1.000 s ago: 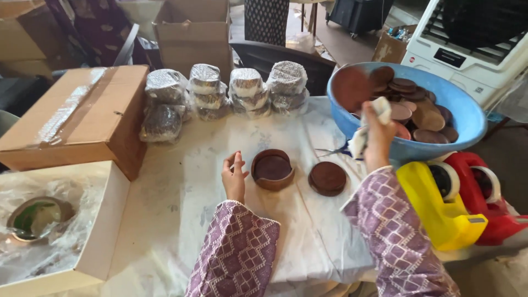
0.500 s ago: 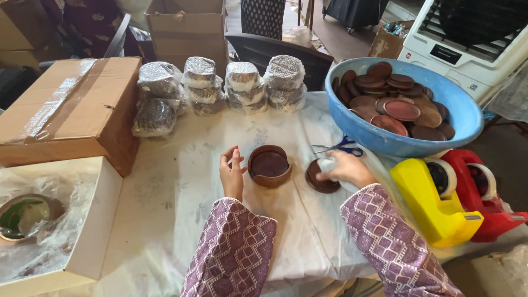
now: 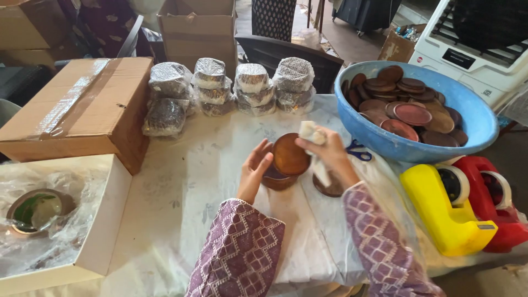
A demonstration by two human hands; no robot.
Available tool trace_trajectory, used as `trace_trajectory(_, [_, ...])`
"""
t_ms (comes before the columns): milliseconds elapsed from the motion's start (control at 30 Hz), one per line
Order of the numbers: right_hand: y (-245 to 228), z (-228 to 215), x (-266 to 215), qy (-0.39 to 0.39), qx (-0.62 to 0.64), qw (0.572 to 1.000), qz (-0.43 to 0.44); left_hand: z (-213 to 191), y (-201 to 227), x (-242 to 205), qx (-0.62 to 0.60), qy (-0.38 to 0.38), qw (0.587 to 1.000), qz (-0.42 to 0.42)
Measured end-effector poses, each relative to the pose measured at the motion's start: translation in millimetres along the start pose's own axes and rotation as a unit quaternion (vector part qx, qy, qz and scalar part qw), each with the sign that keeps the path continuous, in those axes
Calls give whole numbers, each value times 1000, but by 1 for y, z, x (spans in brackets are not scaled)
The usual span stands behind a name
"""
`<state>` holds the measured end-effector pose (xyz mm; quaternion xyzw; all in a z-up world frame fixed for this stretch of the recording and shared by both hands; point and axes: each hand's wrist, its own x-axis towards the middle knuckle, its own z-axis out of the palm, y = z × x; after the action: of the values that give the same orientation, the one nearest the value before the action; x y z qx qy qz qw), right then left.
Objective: The person wipes the surface of small, round, brown ceramic bowls using a white cloth. They pick up the bowls from a blue basin filled with similar items, clean them on a table covered with a white sheet, and place them back into the basin.
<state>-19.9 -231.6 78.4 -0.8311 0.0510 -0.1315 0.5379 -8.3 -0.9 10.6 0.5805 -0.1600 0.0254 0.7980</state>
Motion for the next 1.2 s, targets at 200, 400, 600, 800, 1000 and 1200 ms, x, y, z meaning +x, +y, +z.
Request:
trace_trajectory(200, [28, 67, -9, 126, 81, 971, -184, 3, -16, -2, -114, -82, 982, -123])
trace_trajectory(400, [19, 97, -38, 157, 22, 958, -238, 5, -47, 6, -118, -50, 977, -174])
trace_trajectory(600, [48, 89, -28, 90, 110, 964, -227, 13, -49, 0, -52, -73, 987, -134])
trace_trajectory(800, [60, 95, -28, 12, 298, 931, -213, 11, -68, -3, 12, -99, 994, -45])
trace_trajectory(1000, [18, 92, -49, 122, -112, 937, -309, 9, -23, -5, -87, -53, 988, -115])
trace_trajectory(1200, [20, 98, -50, 92, -252, 869, -416, -20, -8, 5, -137, 133, 980, -65])
